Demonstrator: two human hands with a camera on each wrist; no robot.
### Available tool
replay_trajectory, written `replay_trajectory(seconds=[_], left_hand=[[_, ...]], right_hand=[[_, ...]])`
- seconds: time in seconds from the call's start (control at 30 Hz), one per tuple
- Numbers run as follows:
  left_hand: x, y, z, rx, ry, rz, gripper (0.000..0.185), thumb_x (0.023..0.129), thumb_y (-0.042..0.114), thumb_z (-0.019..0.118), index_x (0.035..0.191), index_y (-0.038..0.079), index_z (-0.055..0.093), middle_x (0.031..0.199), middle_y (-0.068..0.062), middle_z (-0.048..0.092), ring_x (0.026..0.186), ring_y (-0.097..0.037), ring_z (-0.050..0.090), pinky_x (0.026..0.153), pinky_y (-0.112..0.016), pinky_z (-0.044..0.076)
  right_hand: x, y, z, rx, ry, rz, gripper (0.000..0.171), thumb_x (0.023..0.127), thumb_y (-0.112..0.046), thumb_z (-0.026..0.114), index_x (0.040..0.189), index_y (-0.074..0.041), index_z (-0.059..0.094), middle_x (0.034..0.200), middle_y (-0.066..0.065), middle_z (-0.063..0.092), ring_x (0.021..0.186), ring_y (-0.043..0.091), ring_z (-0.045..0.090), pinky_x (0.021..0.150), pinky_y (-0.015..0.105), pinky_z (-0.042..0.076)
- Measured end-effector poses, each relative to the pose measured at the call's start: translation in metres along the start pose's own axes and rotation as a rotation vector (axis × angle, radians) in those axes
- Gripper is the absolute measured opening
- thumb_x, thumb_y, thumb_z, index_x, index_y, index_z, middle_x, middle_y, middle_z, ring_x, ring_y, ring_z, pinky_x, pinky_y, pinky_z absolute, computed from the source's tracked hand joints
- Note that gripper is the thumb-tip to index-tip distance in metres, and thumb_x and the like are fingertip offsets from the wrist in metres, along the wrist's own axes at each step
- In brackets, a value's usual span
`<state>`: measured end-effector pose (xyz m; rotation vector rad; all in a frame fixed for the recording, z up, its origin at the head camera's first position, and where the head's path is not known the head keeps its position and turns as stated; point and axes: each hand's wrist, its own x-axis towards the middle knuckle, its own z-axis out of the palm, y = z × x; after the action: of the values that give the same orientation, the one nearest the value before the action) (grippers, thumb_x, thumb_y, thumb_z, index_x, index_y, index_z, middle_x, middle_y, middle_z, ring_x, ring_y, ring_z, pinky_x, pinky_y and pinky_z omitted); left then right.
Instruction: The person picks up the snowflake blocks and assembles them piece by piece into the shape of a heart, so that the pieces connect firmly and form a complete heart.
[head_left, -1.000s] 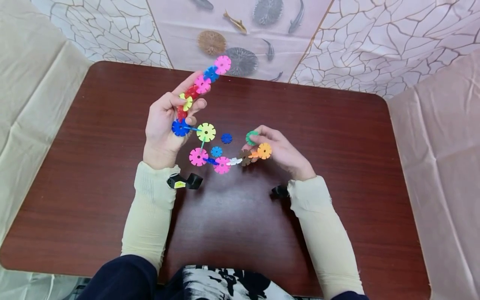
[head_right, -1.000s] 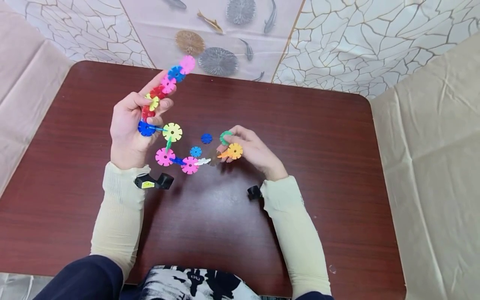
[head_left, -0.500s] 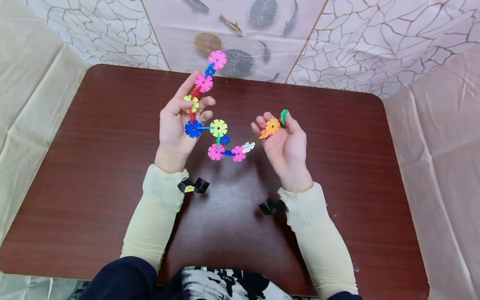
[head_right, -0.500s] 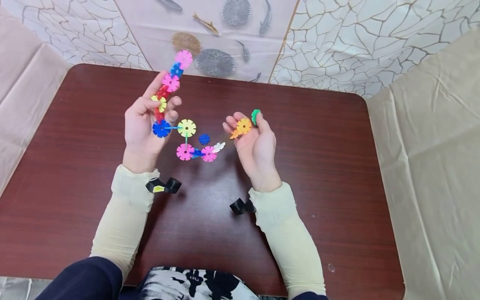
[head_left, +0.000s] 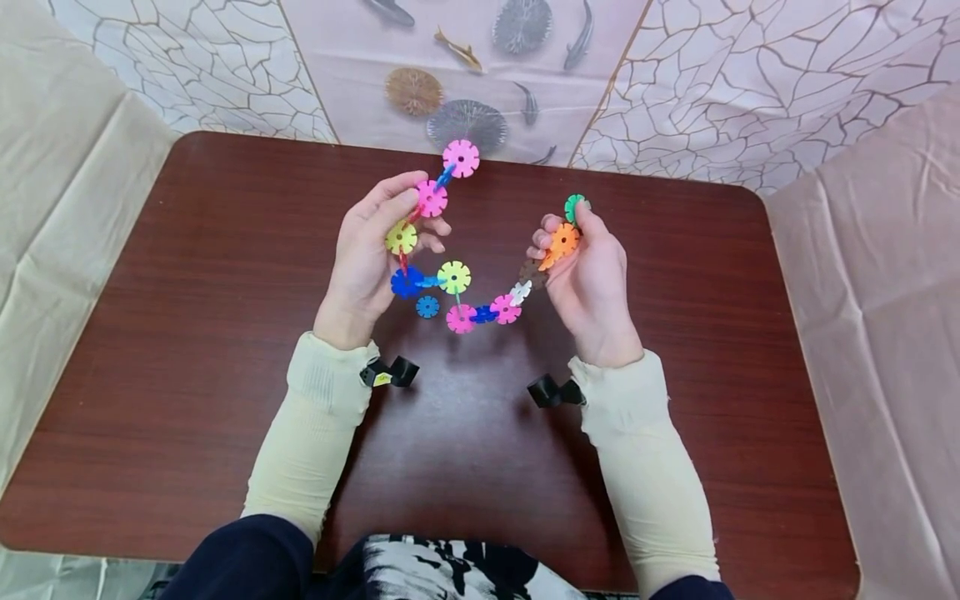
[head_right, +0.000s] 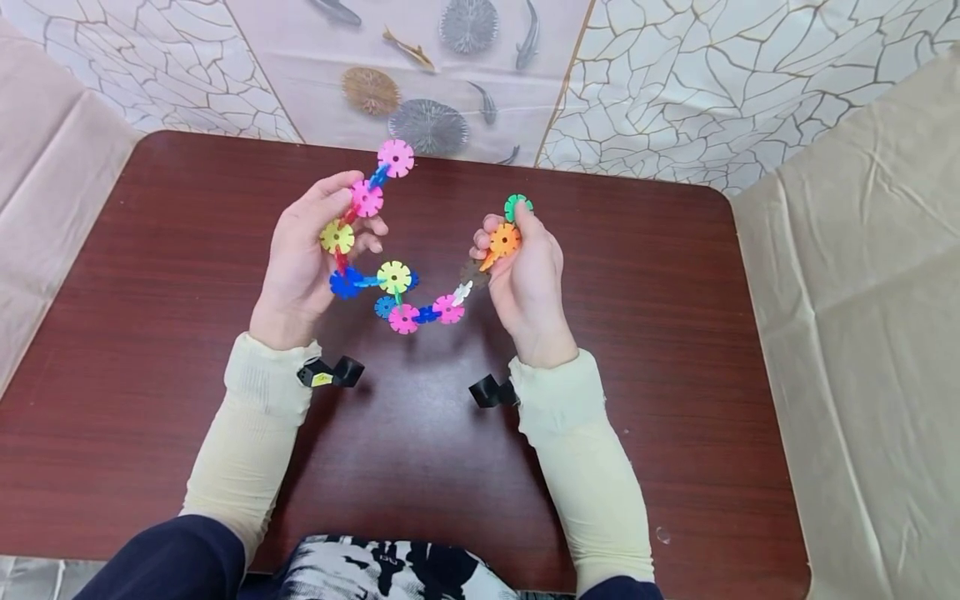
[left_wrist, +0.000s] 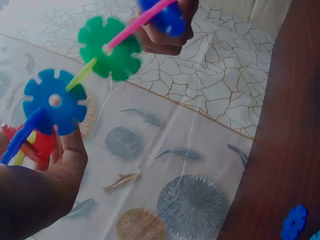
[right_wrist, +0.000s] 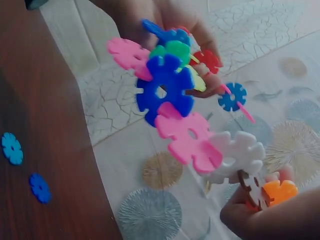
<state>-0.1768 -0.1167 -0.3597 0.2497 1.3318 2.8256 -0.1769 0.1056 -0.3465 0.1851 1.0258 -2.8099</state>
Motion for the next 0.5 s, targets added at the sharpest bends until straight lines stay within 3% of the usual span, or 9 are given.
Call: replay_trajectory(seconds=[0.17, 0.37, 0.5], left_hand=[[-0.0013, -0.0009, -0.0035, 0.141, -0.041, -0.03, 0.022, 0.095, 0.0, 0.056, 0.116, -0.003, 0.061, 0.082, -0.015, 0.065, 0.064, -0.022, 0.068, 0.058, -0.03, 0.057], [-0.0021, 0.0012, -0.005, 0.292, -0.126, -0.169, 0.033, 0.097, 0.002, 0.049, 0.129, 0.0, 0.059, 0.075, -0.015, 0.062, 0.057, -0.02, 0.06, 0.055, -0.027, 0.054], [-0.0029, 0.0026, -0.0053, 0.303, -0.143, -0.269, 0.036, 0.097, 0.004, 0.046, 0.131, 0.001, 0.058, 0.073, -0.014, 0.059, 0.057, -0.02, 0.055, 0.053, -0.025, 0.05]], right_hand=[[0.0008, -0.0024, -0.0012, -0.082, 0.003, 0.022, 0.016, 0.103, -0.02, 0.049, 0.096, -0.005, 0.048, 0.077, 0.01, 0.052, 0.064, 0.019, 0.05, 0.058, 0.024, 0.048], [0.0023, -0.0044, -0.0027, -0.176, -0.011, 0.061, 0.017, 0.102, -0.018, 0.051, 0.095, -0.003, 0.05, 0.078, 0.011, 0.054, 0.065, 0.018, 0.053, 0.059, 0.023, 0.05], [0.0028, -0.006, -0.0018, -0.246, -0.005, 0.096, 0.016, 0.1, -0.018, 0.054, 0.096, -0.003, 0.05, 0.078, 0.011, 0.056, 0.061, 0.017, 0.055, 0.058, 0.023, 0.052]])
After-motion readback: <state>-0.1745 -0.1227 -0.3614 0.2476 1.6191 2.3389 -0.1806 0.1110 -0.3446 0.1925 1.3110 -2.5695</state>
